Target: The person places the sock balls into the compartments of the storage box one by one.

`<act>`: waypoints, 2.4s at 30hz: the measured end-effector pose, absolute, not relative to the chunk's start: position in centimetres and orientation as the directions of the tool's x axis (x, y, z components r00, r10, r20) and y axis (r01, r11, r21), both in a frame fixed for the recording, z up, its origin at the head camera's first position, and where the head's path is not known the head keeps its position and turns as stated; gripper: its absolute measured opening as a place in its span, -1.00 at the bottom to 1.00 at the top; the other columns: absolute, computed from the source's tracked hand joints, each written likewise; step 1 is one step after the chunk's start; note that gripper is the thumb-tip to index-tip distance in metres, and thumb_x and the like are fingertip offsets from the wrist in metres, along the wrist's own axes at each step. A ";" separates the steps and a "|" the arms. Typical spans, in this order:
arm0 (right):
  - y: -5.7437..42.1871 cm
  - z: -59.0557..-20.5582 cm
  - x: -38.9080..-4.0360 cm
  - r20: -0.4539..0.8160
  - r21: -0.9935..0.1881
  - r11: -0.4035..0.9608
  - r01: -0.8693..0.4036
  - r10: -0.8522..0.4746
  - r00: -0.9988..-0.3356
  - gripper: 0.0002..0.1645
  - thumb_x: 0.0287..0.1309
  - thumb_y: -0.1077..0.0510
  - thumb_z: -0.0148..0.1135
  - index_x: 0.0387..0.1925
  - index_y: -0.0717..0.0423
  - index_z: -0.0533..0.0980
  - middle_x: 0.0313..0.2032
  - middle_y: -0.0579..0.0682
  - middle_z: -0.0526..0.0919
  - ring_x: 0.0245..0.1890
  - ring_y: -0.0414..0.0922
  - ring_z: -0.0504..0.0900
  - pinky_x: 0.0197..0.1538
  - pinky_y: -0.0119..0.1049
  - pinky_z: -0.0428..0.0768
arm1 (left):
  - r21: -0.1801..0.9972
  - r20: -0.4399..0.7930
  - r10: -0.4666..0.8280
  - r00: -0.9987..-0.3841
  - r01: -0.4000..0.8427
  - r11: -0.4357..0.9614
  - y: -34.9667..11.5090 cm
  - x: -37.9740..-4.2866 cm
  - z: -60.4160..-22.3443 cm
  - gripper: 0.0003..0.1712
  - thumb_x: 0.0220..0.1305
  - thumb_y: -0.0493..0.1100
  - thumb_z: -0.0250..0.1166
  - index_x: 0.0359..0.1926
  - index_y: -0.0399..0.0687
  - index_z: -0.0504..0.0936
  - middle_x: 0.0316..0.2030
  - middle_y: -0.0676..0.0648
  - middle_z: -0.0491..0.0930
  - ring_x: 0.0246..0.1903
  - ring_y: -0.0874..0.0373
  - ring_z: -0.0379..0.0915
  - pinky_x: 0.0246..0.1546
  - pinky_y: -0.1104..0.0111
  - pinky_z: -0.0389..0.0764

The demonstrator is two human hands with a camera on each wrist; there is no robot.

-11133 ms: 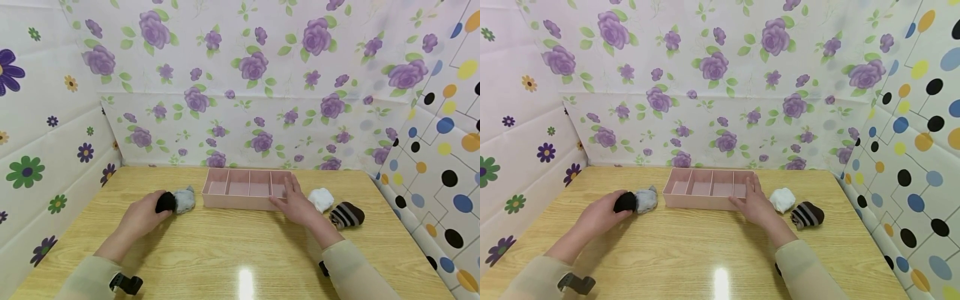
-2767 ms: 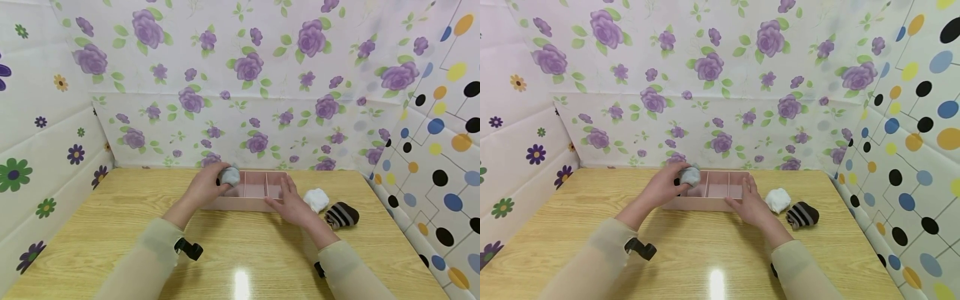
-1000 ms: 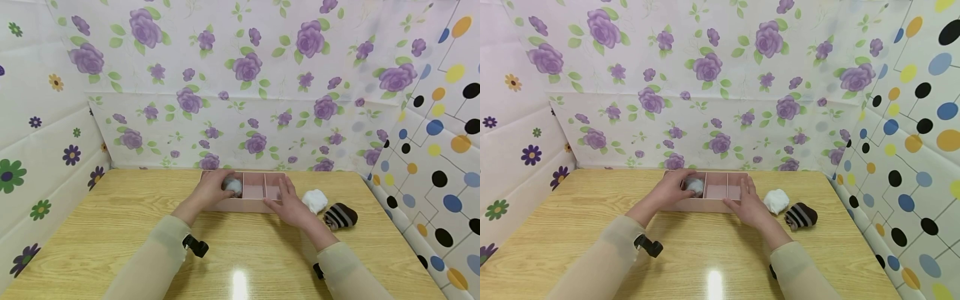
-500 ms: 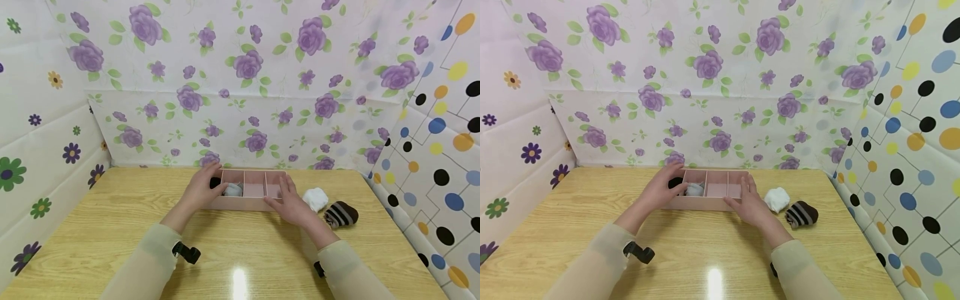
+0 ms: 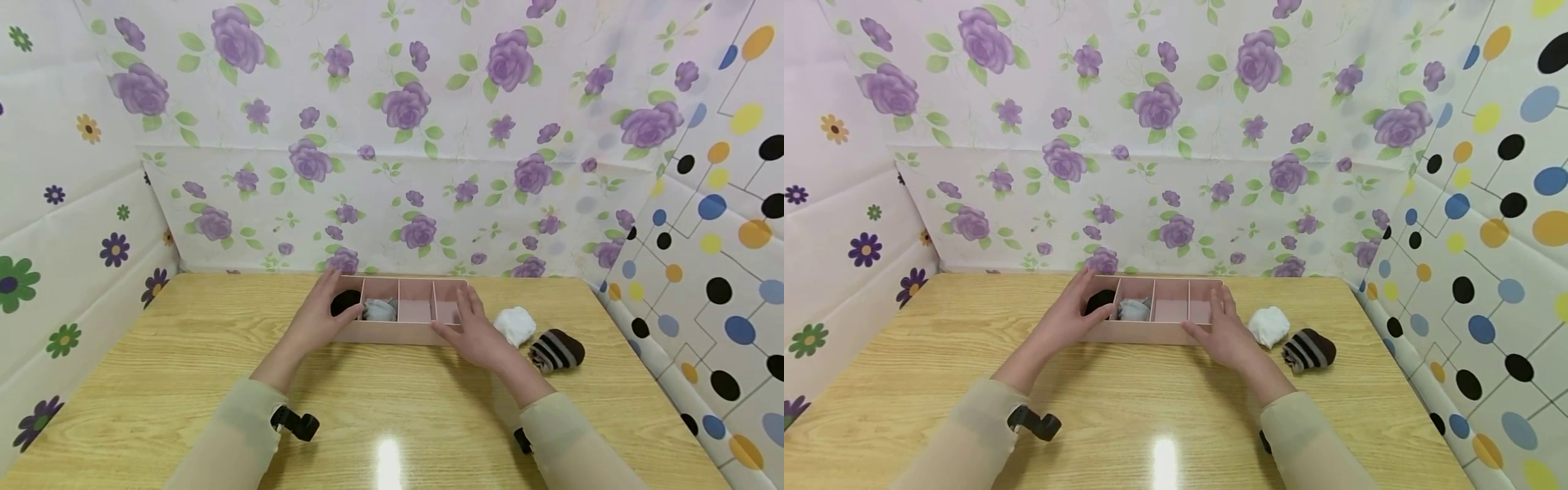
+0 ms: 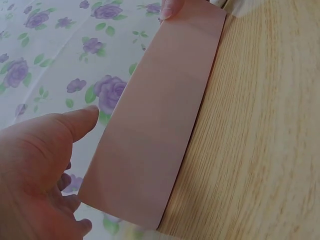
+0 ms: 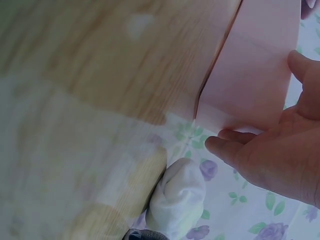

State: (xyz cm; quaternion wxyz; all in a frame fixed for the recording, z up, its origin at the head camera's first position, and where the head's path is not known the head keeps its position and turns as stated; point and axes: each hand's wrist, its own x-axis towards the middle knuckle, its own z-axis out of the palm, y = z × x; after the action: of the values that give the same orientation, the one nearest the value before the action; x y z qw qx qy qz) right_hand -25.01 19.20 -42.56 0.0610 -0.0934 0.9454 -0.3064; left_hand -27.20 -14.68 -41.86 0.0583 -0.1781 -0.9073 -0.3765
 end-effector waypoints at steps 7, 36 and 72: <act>19.1 -42.5 -24.9 -0.057 -0.596 0.791 -0.140 -0.215 -0.975 0.28 0.63 -0.40 0.12 0.79 0.16 -0.36 0.75 0.18 -0.57 0.39 0.42 0.54 -0.03 0.08 0.70 | 0.696 0.193 0.283 -0.939 0.334 0.635 -14.9 -27.4 -42.5 0.21 0.62 0.17 0.35 0.79 -0.24 -0.24 0.77 -0.28 -0.36 0.71 -0.38 -0.27 0.58 -0.35 0.04; 19.4 -43.2 -25.4 -0.055 -0.591 0.793 -0.145 -0.219 -0.974 0.32 0.59 -0.50 0.08 0.79 0.13 -0.37 0.75 0.16 -0.59 0.39 0.42 0.53 -0.01 0.09 0.70 | 0.747 0.113 0.290 -0.950 0.273 0.606 -15.2 -27.9 -43.8 0.33 0.56 0.31 0.36 0.79 -0.20 -0.34 0.76 -0.27 -0.47 0.70 -0.40 -0.23 0.58 -0.31 0.13; 21.7 -39.0 -24.7 0.044 -0.478 0.857 -0.192 -0.195 -0.980 0.20 0.63 -0.31 0.22 0.81 0.19 -0.18 0.74 0.35 -0.08 0.68 0.41 0.00 0.51 0.46 0.26 | 0.809 0.205 0.291 -0.934 0.329 0.487 -15.4 -28.0 -44.1 0.15 0.54 0.17 0.45 0.75 -0.22 -0.04 0.67 -0.34 0.14 0.65 -0.34 0.05 0.57 -0.29 0.18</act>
State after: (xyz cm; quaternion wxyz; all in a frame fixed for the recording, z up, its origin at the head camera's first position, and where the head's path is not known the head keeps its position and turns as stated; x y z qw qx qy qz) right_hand -24.69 21.69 -38.99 0.0028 -0.1002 0.9637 -0.2475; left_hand -27.96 -15.43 -44.08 0.0202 -0.1800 -0.8620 -0.4734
